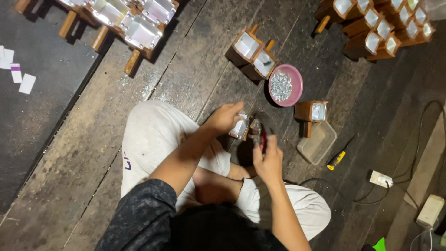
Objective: The person sits on the wooden floor and assembles small wooden boxes. They insert metal components into the wood, use a power drill to make holes, and tap small nails into place with a hammer.
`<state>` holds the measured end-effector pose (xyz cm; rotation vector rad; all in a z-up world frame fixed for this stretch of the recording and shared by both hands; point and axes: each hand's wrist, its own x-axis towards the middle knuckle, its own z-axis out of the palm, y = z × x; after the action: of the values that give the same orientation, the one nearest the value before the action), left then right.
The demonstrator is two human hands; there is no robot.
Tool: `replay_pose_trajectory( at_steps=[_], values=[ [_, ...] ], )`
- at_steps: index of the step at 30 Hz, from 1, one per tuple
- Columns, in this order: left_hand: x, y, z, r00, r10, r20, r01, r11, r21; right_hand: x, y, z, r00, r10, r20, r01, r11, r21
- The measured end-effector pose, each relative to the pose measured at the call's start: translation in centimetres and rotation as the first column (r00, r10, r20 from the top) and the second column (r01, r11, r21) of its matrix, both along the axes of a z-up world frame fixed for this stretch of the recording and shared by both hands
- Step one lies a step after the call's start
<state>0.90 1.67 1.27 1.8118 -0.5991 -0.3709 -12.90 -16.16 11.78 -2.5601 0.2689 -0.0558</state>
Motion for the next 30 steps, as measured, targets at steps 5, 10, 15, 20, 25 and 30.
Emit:
replay_pose_trajectory(
  at_steps=[5,10,15,20,25,30],
  values=[
    [0.0,-1.0,-1.5,1.0,0.006,0.001,-0.006,1.0,0.006,0.9,0.7,1.7,0.999,0.044,-0.001,-0.044,0.999,0.007],
    [0.0,-0.9,-1.9,1.0,0.004,-0.003,-0.004,1.0,0.006,1.0,0.8,0.8,0.995,0.097,-0.014,-0.098,0.993,-0.06],
    [-0.7,-0.5,-1.1,1.0,0.002,0.009,-0.002,1.0,-0.002,-1.0,-0.8,-1.1,0.988,0.079,0.129,-0.071,0.995,-0.063],
    [-0.1,-1.3,-2.3,1.0,-0.013,-0.016,0.013,1.0,-0.001,-0.5,-1.7,-1.7,0.996,0.075,0.051,-0.074,0.997,-0.025],
    [1.2,-1.4,-1.3,1.0,-0.005,0.019,0.006,1.0,-0.012,1.2,0.9,0.7,0.891,-0.132,-0.434,0.037,0.975,-0.22],
    [0.3,0.1,1.0,1.0,-0.017,0.014,0.017,1.0,-0.002,-0.7,-0.2,2.4,0.984,-0.178,-0.002,0.178,0.98,0.087]
  ],
)
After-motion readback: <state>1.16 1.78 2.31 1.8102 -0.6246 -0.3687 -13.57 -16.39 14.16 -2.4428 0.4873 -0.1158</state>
